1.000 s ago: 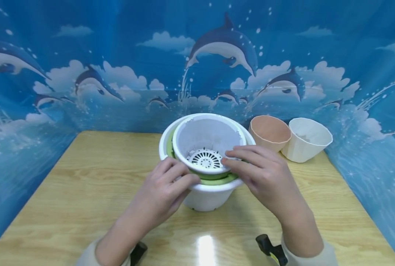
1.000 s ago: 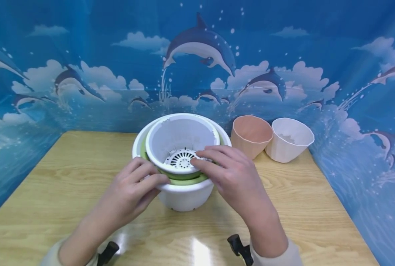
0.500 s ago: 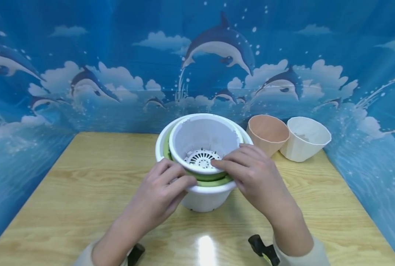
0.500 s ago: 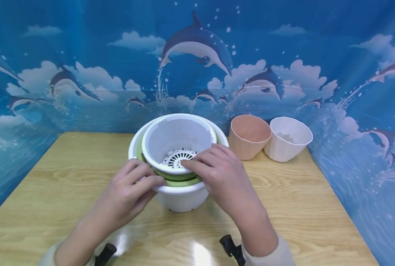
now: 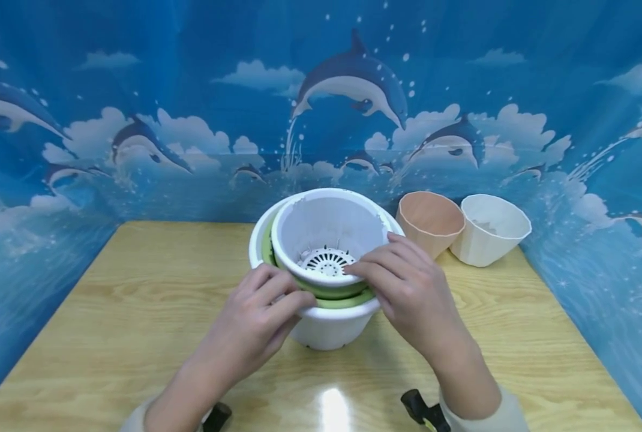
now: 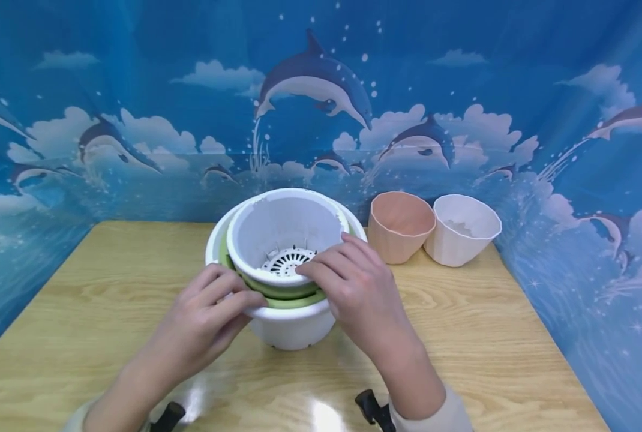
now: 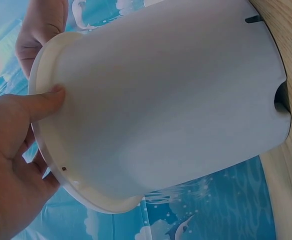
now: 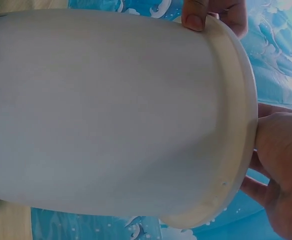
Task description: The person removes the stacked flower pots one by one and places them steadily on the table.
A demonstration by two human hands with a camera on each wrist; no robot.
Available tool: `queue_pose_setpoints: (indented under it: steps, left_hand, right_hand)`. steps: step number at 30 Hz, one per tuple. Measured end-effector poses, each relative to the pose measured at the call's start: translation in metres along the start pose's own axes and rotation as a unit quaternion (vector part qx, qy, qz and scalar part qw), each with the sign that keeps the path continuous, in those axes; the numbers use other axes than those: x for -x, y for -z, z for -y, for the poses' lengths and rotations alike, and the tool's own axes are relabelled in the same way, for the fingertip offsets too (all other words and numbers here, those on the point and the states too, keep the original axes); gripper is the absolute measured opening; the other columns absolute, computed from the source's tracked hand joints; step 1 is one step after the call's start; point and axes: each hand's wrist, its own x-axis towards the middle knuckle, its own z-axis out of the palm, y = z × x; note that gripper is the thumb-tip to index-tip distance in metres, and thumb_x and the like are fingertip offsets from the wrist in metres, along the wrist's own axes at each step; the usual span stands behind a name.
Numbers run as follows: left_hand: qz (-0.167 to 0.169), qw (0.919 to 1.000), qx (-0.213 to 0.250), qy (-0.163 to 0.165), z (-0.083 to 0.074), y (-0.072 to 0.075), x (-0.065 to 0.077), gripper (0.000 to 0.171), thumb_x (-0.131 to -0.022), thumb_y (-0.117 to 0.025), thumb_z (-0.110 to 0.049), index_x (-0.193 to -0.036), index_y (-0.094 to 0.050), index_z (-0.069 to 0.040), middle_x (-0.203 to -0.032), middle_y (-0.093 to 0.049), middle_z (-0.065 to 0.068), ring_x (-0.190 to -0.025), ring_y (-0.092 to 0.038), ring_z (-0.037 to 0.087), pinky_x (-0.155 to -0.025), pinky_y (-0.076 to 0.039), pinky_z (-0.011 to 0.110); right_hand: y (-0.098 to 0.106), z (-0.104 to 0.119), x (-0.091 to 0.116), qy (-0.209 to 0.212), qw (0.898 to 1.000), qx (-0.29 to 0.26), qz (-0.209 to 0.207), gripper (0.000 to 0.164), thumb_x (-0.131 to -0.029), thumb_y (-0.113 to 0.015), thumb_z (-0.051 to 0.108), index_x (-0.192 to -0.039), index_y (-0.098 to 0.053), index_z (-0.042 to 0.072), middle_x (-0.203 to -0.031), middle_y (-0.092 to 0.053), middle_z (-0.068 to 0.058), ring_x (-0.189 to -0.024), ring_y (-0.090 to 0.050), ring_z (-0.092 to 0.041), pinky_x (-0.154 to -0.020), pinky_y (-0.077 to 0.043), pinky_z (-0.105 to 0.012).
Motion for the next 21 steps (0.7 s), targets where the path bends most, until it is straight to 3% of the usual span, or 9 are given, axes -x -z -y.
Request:
queue_pose_setpoints:
  steps: [6,15,21]
  left_hand:
    - [0.001,1.0,0.001,0.0,-0.0004,0.0006,0.0012,0.013,-0.087,-0.072,-0.015,-0.1,-0.072,-0.018,-0.098,-0.065,-0.004,-0.098,-0.057,0.018,-0.081,-0.053,0.034]
    - [0.017,0.9997,0.002,0.02,-0.0014,0.0029,0.0027,0.015,-0.087,-0.074,-0.013,-0.1,-0.073,-0.018,-0.098,-0.065,-0.005,-0.098,-0.056,0.017,-0.082,-0.053,0.034]
    - [0.018,0.9997,0.0,0.017,-0.0013,0.0036,0.001,0.014,-0.087,-0.074,-0.014,-0.1,-0.073,-0.019,-0.096,-0.064,-0.005,-0.098,-0.056,0.017,-0.082,-0.052,0.033]
  right_hand:
    - [-0.0038,-0.0016,-0.0008,0.022,0.999,0.009,-0.046,0.021,-0.085,-0.068,-0.003,-0.096,-0.076,0.013,-0.094,-0.074,0.0,-0.094,-0.067,-0.021,-0.104,-0.048,-0.049]
    - [-0.0067,-0.0008,-0.0034,0.01,0.996,0.005,-0.088,0.019,-0.09,-0.061,0.001,-0.097,-0.076,0.011,-0.095,-0.075,-0.004,-0.096,-0.068,-0.023,-0.101,-0.049,-0.046]
    - [-0.0031,0.0014,-0.0076,0.024,0.99,0.014,-0.14,0.018,-0.092,-0.06,0.003,-0.093,-0.077,0.009,-0.092,-0.075,-0.006,-0.092,-0.07,-0.027,-0.1,-0.05,-0.049]
